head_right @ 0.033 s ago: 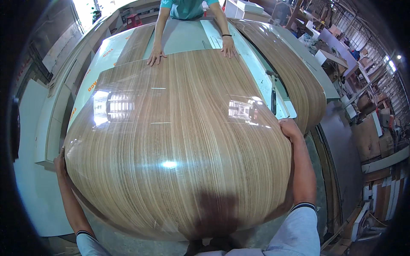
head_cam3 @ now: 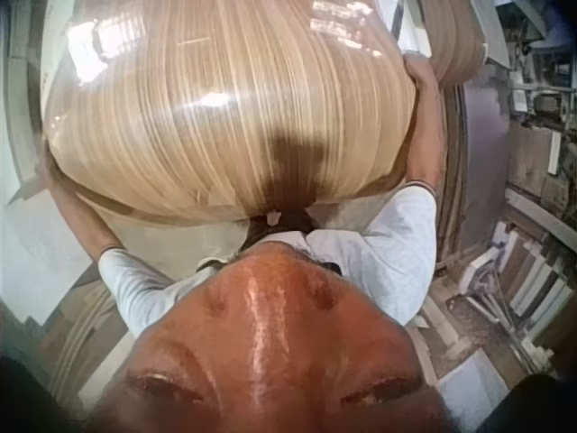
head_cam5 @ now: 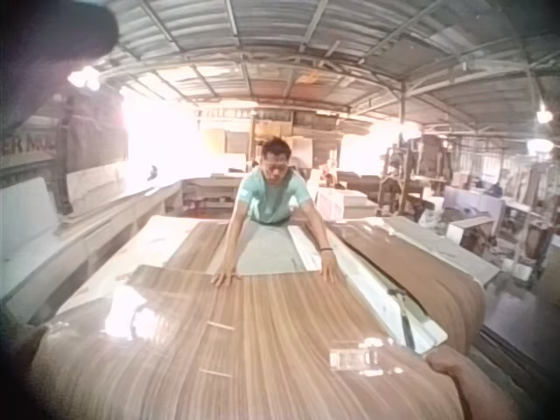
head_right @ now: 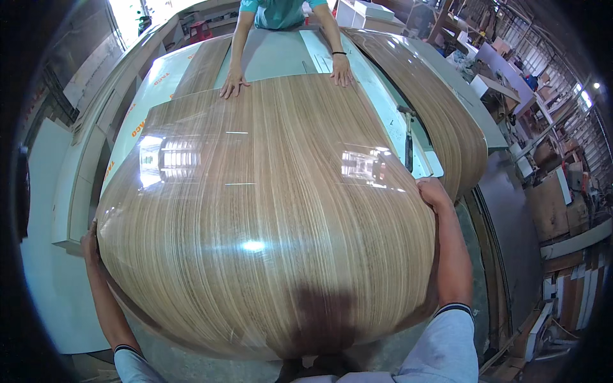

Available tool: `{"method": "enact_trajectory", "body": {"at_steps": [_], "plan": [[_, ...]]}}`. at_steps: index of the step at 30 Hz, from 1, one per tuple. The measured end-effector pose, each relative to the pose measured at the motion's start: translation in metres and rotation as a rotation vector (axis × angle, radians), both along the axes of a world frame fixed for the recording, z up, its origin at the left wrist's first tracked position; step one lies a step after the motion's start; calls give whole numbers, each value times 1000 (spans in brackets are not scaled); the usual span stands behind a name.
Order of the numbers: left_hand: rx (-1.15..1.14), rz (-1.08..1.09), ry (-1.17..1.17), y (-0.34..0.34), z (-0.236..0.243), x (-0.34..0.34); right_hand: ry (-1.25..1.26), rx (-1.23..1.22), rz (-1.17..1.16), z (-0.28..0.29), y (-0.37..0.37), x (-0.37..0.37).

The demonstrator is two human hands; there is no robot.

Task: The person applies wood-grain laminate sheets onto large furniture panels by hand, smoothing the surface with their palms and using a hammer to tap the edges for a secure fit.

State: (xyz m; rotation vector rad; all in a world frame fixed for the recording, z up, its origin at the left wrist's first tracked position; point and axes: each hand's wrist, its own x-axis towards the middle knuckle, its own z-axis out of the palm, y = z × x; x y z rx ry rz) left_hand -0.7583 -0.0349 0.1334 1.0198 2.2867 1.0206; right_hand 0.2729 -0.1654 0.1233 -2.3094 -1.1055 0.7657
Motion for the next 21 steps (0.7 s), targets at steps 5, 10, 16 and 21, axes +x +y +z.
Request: {"method": "enact_trajectory", "body": {"at_steps": [5, 10, 16, 21], "plan": [[63, -33, -21, -1, -9, 19, -9, 10, -11, -9, 3, 2], [100, -26, 33, 7, -34, 14, 9, 29, -8, -36, 10, 9], [98, 0, 127, 29, -73, 11, -215, 47, 10, -70, 23, 23], [24, -27, 239, 40, -89, -14, -244, 99, -159, -86, 29, 0]]}}
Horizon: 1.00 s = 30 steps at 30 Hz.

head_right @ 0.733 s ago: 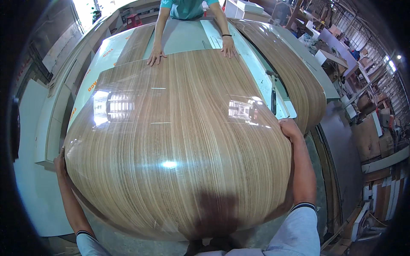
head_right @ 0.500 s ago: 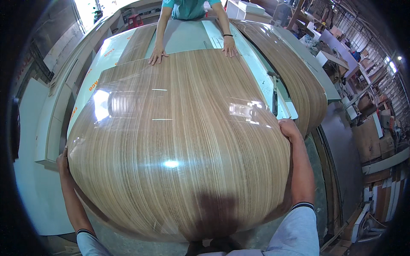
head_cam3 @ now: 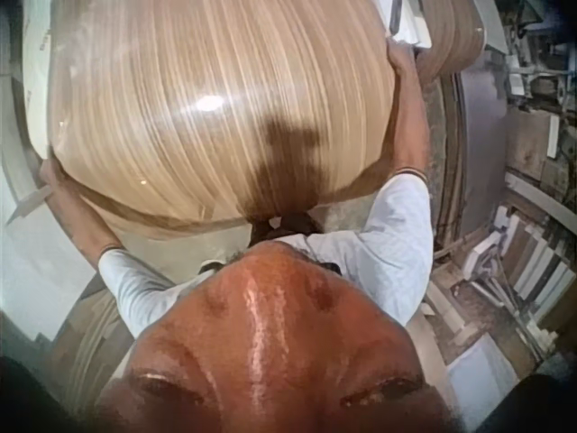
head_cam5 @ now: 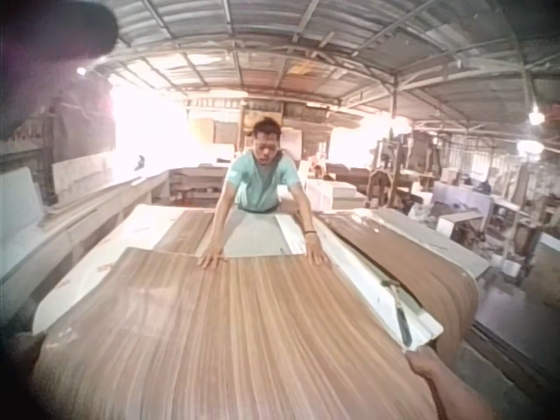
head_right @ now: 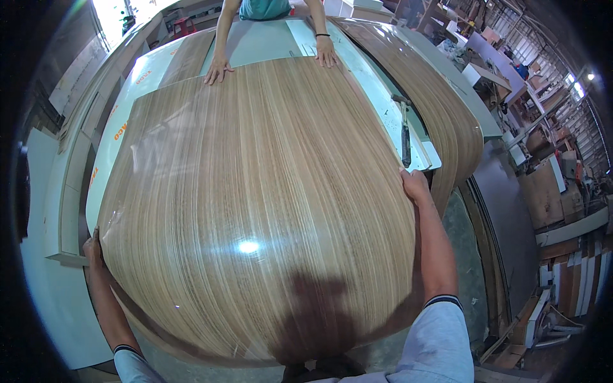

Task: The person applies wood-grain laminate sheets onto large furniture panels by hand, smoothing the surface with their palms and using a hammer to tap the edges for a secure fit.

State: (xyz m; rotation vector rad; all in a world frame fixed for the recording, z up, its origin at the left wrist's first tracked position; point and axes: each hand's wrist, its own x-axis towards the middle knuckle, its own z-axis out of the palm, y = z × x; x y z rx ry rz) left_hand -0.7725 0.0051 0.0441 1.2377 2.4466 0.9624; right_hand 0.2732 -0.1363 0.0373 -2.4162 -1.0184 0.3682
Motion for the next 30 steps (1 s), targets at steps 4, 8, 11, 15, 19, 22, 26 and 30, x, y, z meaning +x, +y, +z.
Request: {"method": "enact_trajectory", "body": {"at_steps": [4, 8, 11, 15, 19, 22, 26, 30], "plan": [[-17, -3, 36, 12, -21, 24, 10, 35, -62, -15, -23, -11], [-36, 10, -1, 20, -19, 27, 0, 46, -93, -27, -55, -23], [-41, 3, 20, 26, -20, 31, 31, 25, -103, -39, -82, -29], [-59, 21, 81, 45, -31, 51, 71, 104, -88, -59, -126, -12], [-35, 4, 107, 66, -46, 38, -4, 144, -91, -55, -130, -26], [-15, 14, 97, 75, -54, 28, -659, 273, 201, -10, -87, -98], [-51, -41, 92, 87, -67, 32, -436, 77, 547, 14, -11, -178], [44, -22, 74, 105, -85, 38, -403, -289, 474, -8, 45, -210]]}}
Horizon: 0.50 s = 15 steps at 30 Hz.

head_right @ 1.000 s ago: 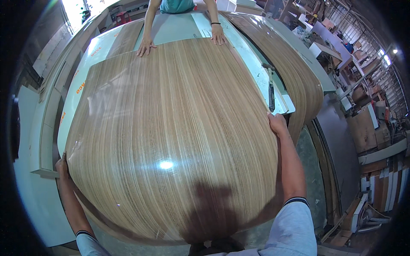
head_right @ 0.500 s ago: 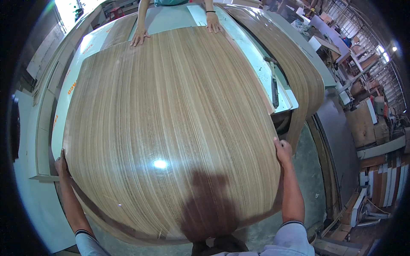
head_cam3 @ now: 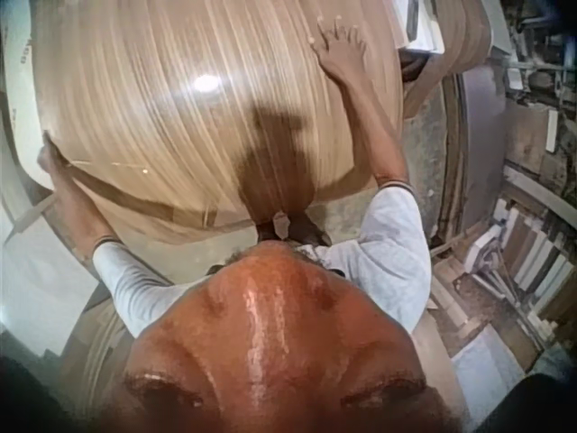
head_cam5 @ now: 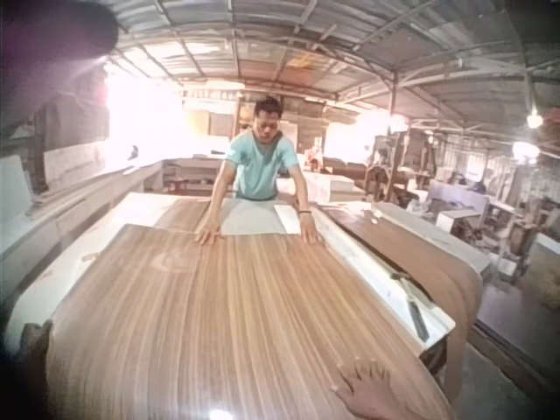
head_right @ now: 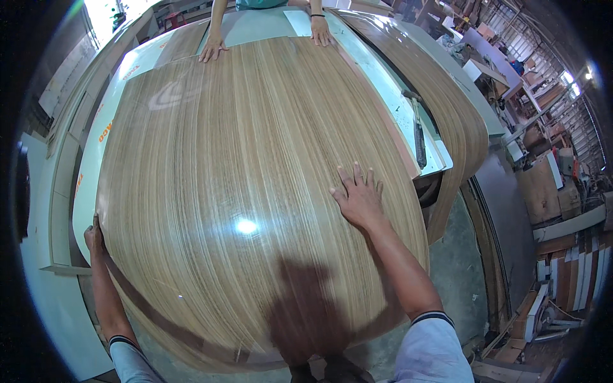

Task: The person applies wood-grain laminate sheets onto large furniture panels by hand, smoothing the surface with their palms and using a hammer to tap the edges for a secure fit.

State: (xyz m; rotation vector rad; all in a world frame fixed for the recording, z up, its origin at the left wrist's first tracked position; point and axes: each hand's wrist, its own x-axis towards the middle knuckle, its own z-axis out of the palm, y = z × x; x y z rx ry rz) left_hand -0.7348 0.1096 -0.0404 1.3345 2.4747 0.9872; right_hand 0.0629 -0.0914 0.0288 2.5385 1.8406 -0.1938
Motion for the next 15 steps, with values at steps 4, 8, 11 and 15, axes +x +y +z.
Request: {"method": "enact_trajectory", "body": {"at_steps": [4, 8, 11, 15], "plan": [[-25, -28, 86, 11, -1, -10, -19, -81, -31, -7, 25, -2], [-81, 10, 66, 28, -4, 7, -41, -87, -41, -4, 47, -1], [-104, -9, 85, 39, -4, 20, -61, -90, -56, -7, 62, 3], [-87, -27, 195, 53, 12, 11, -67, -56, -63, -9, 87, -5]]}}
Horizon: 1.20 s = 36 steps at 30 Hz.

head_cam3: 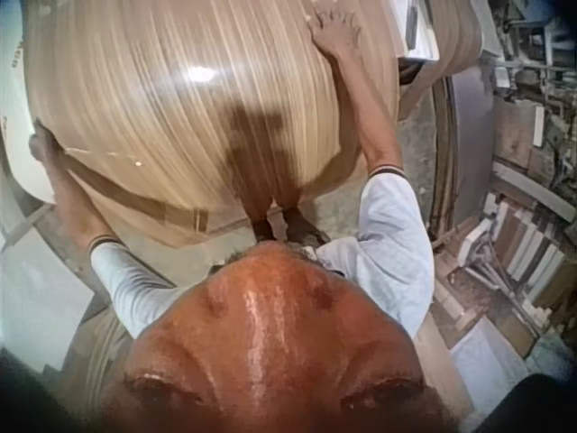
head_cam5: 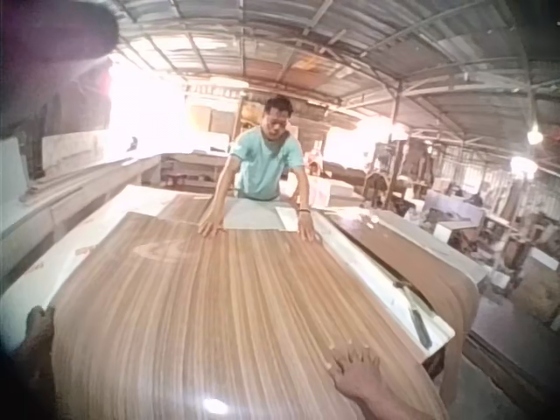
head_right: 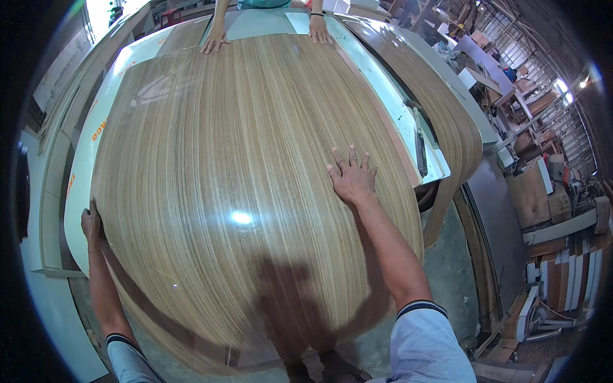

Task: The person applies wood-grain laminate sheets onto large furniture panels by hand, smoothing the surface with their palms and using a hammer to tap the edges for a secure fit.

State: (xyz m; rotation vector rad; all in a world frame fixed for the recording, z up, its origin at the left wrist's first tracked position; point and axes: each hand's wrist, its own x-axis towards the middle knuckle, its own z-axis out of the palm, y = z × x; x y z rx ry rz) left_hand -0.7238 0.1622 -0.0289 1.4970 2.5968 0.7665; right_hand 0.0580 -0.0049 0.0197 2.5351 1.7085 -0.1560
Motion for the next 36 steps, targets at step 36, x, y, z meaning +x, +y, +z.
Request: {"method": "enact_trajectory", "body": {"at_steps": [36], "plan": [[-46, 347, -791, -447, -48, 0, 36, -75, -56, 11, 93, 14]]}}
